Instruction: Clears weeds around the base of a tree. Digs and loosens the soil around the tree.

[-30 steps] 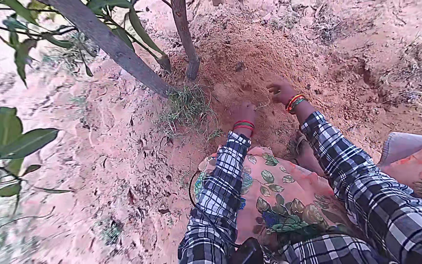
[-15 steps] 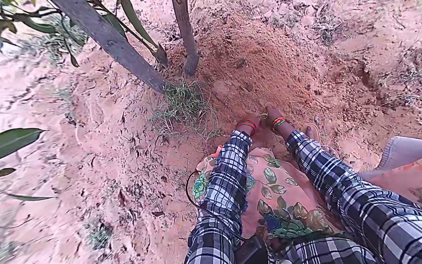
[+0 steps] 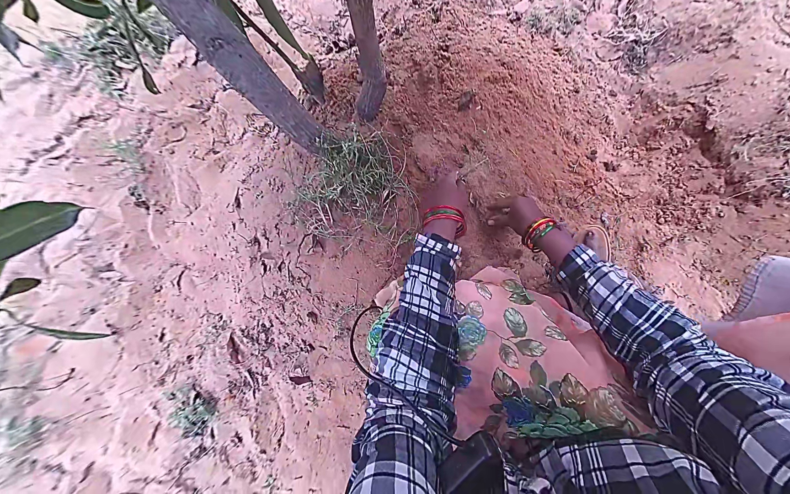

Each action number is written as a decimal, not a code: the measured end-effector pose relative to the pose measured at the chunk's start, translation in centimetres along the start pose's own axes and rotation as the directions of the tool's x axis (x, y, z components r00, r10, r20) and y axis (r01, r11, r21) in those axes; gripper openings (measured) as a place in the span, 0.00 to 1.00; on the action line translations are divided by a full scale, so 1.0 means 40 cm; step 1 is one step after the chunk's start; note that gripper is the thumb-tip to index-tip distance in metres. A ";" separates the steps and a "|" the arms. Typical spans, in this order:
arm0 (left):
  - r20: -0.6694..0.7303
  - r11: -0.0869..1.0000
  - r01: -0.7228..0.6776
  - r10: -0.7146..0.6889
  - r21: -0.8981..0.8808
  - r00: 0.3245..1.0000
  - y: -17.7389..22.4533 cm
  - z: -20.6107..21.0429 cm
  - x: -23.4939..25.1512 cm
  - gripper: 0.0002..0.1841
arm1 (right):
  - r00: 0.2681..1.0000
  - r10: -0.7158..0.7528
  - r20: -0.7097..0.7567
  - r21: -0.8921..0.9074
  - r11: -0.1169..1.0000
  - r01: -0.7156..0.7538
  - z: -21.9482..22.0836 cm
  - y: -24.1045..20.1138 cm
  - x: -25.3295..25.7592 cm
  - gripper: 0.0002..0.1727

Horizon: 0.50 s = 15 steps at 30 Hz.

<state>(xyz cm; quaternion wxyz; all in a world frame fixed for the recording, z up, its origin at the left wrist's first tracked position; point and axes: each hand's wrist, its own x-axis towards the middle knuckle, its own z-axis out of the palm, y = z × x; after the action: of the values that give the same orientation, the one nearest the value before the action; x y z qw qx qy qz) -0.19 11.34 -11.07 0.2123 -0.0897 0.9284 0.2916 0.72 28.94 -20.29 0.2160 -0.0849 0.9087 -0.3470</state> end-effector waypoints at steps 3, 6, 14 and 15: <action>0.081 0.999 -0.041 0.039 0.034 0.996 0.013 0.033 0.010 0.23 | 1.000 -0.006 -0.006 0.027 1.000 0.007 0.024 0.010 -0.036 0.20; 0.106 0.996 -0.067 0.061 0.053 0.992 0.012 0.051 0.017 0.23 | 0.982 0.024 -0.188 0.005 1.000 -0.023 0.069 -0.039 -0.013 0.16; -0.094 0.995 -0.074 0.068 -0.072 0.993 0.015 -0.029 -0.030 0.23 | 0.974 -0.008 -0.228 -0.086 0.996 -0.012 0.051 -0.059 0.054 0.18; -0.120 0.993 -0.075 0.064 -0.088 0.991 0.009 -0.035 -0.030 0.23 | 0.980 -0.031 -0.195 0.005 0.999 0.033 0.029 -0.035 0.048 0.20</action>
<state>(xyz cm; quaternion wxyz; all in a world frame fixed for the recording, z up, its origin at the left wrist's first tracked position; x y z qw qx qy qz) 0.30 10.87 -9.31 0.1430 -0.0837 0.9273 0.3356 -0.48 26.61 -20.76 0.1208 -0.0642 0.9226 -0.3608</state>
